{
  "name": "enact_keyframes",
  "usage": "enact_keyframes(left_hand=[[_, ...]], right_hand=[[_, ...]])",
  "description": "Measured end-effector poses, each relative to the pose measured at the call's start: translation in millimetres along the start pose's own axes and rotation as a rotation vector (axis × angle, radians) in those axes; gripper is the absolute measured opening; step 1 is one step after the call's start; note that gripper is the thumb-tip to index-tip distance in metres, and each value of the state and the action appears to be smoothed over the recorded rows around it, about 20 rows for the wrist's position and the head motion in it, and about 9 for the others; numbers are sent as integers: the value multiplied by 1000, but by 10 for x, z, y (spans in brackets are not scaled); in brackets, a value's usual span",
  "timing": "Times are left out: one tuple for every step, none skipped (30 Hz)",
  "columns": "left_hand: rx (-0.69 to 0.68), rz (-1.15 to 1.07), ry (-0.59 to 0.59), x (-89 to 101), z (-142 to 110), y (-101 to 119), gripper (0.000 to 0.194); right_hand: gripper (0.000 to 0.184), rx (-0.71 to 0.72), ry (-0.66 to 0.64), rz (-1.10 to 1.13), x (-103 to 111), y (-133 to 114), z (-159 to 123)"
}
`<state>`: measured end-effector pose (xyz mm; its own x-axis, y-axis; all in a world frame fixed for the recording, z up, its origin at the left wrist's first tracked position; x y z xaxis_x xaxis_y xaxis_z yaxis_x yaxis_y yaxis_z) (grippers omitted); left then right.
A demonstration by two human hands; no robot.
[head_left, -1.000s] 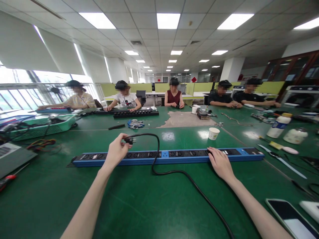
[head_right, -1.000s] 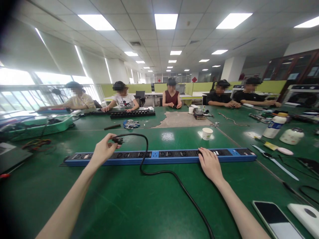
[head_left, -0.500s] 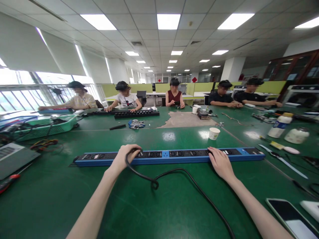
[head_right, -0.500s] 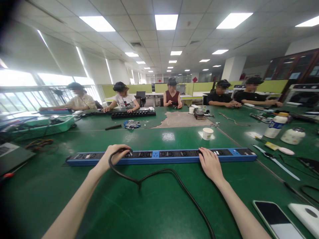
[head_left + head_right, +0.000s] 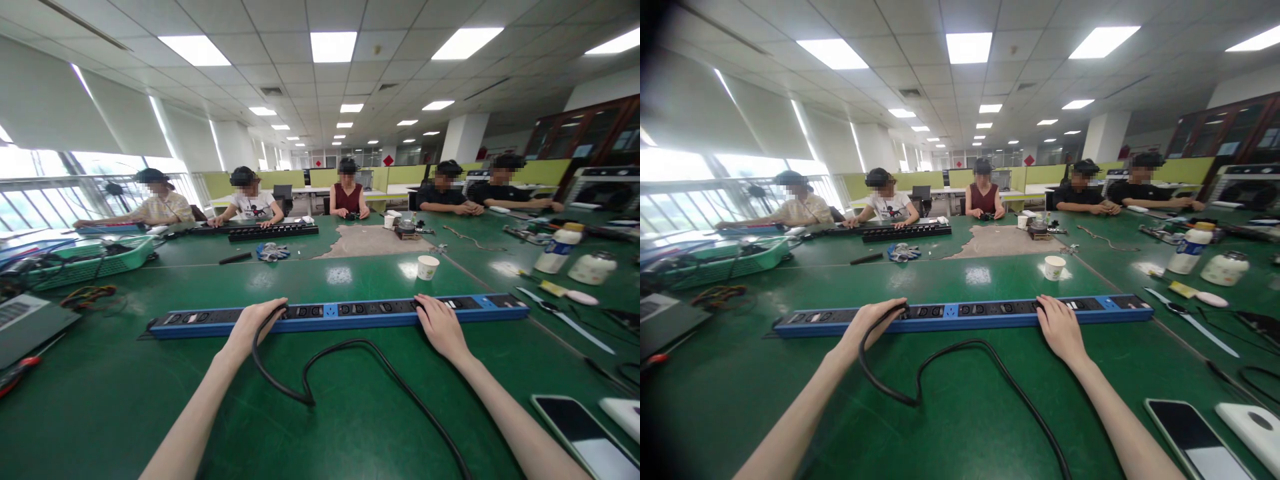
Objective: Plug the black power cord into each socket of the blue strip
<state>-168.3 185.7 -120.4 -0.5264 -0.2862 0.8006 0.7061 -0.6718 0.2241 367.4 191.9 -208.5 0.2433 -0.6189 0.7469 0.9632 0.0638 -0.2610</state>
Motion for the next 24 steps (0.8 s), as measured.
enact_keyframes(left_hand=[[12, 1, -6, 2, 0, 5, 40], [22, 2, -11, 6, 1, 10, 40], [28, 1, -12, 11, 2, 14, 40], [30, -2, -14, 17, 4, 18, 40], [27, -5, -16, 25, 8, 21, 39], [22, -6, -21, 32, 13, 23, 39], [18, -5, -29, 38, 20, 23, 39], [20, -3, -40, 41, 27, 19, 39], [26, -3, -49, 40, 34, 12, 38], [35, -5, -55, 35, 41, 2, 38], [44, -7, -55, 28, 48, -10, 37], [50, -8, -52, 20, 54, -22, 36], [53, -9, -47, 13, 60, -33, 35], [56, -6, -41, 14, 67, -40, 34], [62, -2, -35, 26, 75, -42, 32], [73, 0, -27, 52, 85, -39, 31], [89, 2, -12, 95, 98, -29, 31], [105, 4, 9, 151, 112, -14, 30], [120, 5, 36, 216, 128, 7, 31], [132, 6, 69, 282, 143, 32, 32], [140, 6, 102, 339, 156, 57, 33], [145, 4, 133, 376, 165, 81, 34], [144, -4, 153, 388, 169, 101, 34], [139, -18, 158, 370, 167, 117, 34]], right_hand=[[48, 1, 1, 4, 8, -4, 0], [48, 1, 2, 7, 16, -8, 1], [48, 1, 2, 8, 24, -13, 2], [48, 0, 2, 8, 30, -18, 3], [48, -1, 2, 8, 35, -23, 4], [48, -2, 2, 9, 38, -27, 6], [48, -2, 1, 10, 41, -30, 6], [48, -2, 1, 12, 42, -32, 7], [48, -3, 1, 14, 42, -32, 7], [48, -5, 1, 14, 41, -32, 7], [48, -6, 0, 13, 41, -31, 7], [47, -7, -1, 11, 40, -30, 6], [47, -8, -1, 9, 40, -29, 6], [47, -7, 0, 7, 41, -30, 6], [47, -6, 1, 7, 43, -30, 5], [47, -5, 4, 8, 45, -31, 6], [47, -5, 5, 10, 48, -32, 6], [47, -5, 6, 14, 50, -33, 7], [47, -5, 7, 19, 52, -33, 9], [47, -6, 6, 25, 52, -32, 11], [47, -6, 5, 29, 50, -30, 14], [48, -7, 5, 33, 48, -28, 16], [48, -8, 6, 34, 45, -27, 17], [48, -9, 6, 33, 42, -25, 18]])
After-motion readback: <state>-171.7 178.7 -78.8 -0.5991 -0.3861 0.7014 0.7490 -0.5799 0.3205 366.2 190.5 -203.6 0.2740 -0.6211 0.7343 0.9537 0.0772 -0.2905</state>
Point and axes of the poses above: each hand's wrist, its own z-axis towards the middle knuckle, its own x-axis out of the back of the hand, y = z × x, the point moved 2 cm from there along z, towards the middle knuckle, and after that the axes turned 11 degrees about -x, right-handed, at the moved point
